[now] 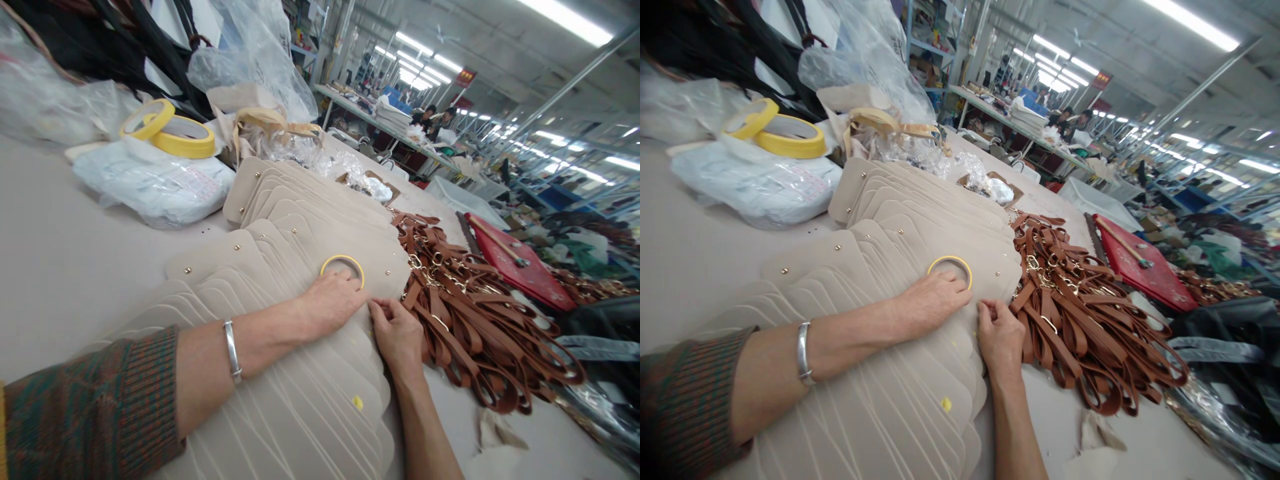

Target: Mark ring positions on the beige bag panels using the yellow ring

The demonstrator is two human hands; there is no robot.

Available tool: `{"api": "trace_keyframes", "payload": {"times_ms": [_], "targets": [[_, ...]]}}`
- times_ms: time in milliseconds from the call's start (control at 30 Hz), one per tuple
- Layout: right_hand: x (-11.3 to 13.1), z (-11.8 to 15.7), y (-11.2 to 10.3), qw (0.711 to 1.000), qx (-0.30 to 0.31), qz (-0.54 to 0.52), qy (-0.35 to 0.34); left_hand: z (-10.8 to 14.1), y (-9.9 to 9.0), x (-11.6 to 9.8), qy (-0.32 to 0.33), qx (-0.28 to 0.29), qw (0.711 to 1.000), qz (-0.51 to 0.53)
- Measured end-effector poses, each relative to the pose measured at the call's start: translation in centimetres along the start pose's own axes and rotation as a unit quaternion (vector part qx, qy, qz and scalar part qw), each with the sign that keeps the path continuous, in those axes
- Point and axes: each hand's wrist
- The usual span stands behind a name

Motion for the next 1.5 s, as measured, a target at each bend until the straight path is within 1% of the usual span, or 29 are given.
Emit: {"api": "trace_keyframes", "payload": {"times_ms": [67,167,233,267,300,367,433,500,633,700,767,900,1000,1033,1067,1100,1167,1200,1267,1333,1400,1500], "targets": [[-0.4,0.0,-0.2,0.999,-0.014,-0.018,0.028,0.0,0.1,0.1,-0.001,-0.008,1.0,-0.003],[-1.0,0.4,-0.5,0.987,0.005,-0.144,0.076,0.0,0.3,0.2,0.003,-0.018,1.0,-0.01],[-1.3,0.9,-0.6,0.974,0.026,-0.212,0.081,0.0,0.4,0.3,0.005,-0.024,1.0,-0.015],[-1.4,1.1,-0.6,0.974,0.029,-0.214,0.07,0.0,0.4,0.4,0.007,-0.027,0.999,-0.017],[-1.4,1.2,-0.5,0.979,0.027,-0.194,0.051,0.0,0.4,0.4,0.008,-0.03,0.999,-0.018],[-1.2,1.3,-0.3,0.993,0.005,-0.118,0.01,0.0,0.4,0.4,0.012,-0.034,0.999,-0.018],[-0.8,1.0,0.0,0.999,-0.021,-0.046,-0.014,0.1,0.2,0.4,0.016,-0.035,0.999,-0.014],[-0.4,0.6,0.1,0.999,-0.034,-0.006,-0.021,0.2,0.0,0.4,0.024,-0.033,0.999,-0.007],[0.0,0.2,0.0,0.998,-0.021,0.045,-0.031,0.1,-0.1,0.4,0.029,-0.029,0.999,-0.003],[0.0,0.4,-0.4,0.997,0.001,0.072,-0.035,-0.1,-0.1,0.5,0.03,-0.023,0.999,-0.006],[-0.2,0.7,-0.9,0.995,0.04,0.084,-0.04,-0.2,-0.2,0.6,0.033,-0.015,0.999,-0.006],[-0.7,1.1,-2.1,0.987,0.141,0.051,-0.059,-0.2,-0.6,0.8,0.034,-0.012,0.999,-0.002],[-1.1,1.0,-2.7,0.977,0.194,0.032,-0.076,-0.2,-0.7,0.8,0.043,-0.019,0.999,0.022],[-1.2,0.9,-2.7,0.978,0.194,0.024,-0.076,-0.2,-0.6,0.8,0.048,-0.022,0.998,0.032],[-1.2,0.9,-2.8,0.981,0.179,0.007,-0.073,-0.2,-0.5,0.8,0.053,-0.025,0.997,0.042],[-1.1,0.9,-2.8,0.986,0.153,-0.02,-0.07,-0.2,-0.4,0.8,0.059,-0.03,0.996,0.052],[-0.9,1.0,-2.7,0.99,0.082,-0.094,-0.072,-0.2,-0.1,0.8,0.077,-0.046,0.993,0.076],[-0.8,1.1,-2.6,0.987,0.049,-0.128,-0.084,-0.2,0.0,0.7,0.087,-0.053,0.991,0.088],[-0.3,1.2,-2.5,0.979,0.01,-0.158,-0.129,-0.2,0.2,0.6,0.1,-0.066,0.987,0.105],[0.2,1.4,-2.6,0.974,-0.007,-0.134,-0.182,-0.2,0.1,0.5,0.098,-0.068,0.987,0.107],[0.8,1.4,-2.6,0.969,-0.014,-0.087,-0.23,-0.2,0.0,0.3,0.089,-0.06,0.989,0.1],[1.2,1.5,-2.4,0.958,-0.029,-0.027,-0.284,-0.1,0.0,0.0,0.082,-0.05,0.992,0.085]]}}
Point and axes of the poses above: each hand's wrist, its own z-axis away from the middle knuckle, its own y-axis out of the palm, x = y × z, and after that the axes turned 12 degrees about x, right-handed
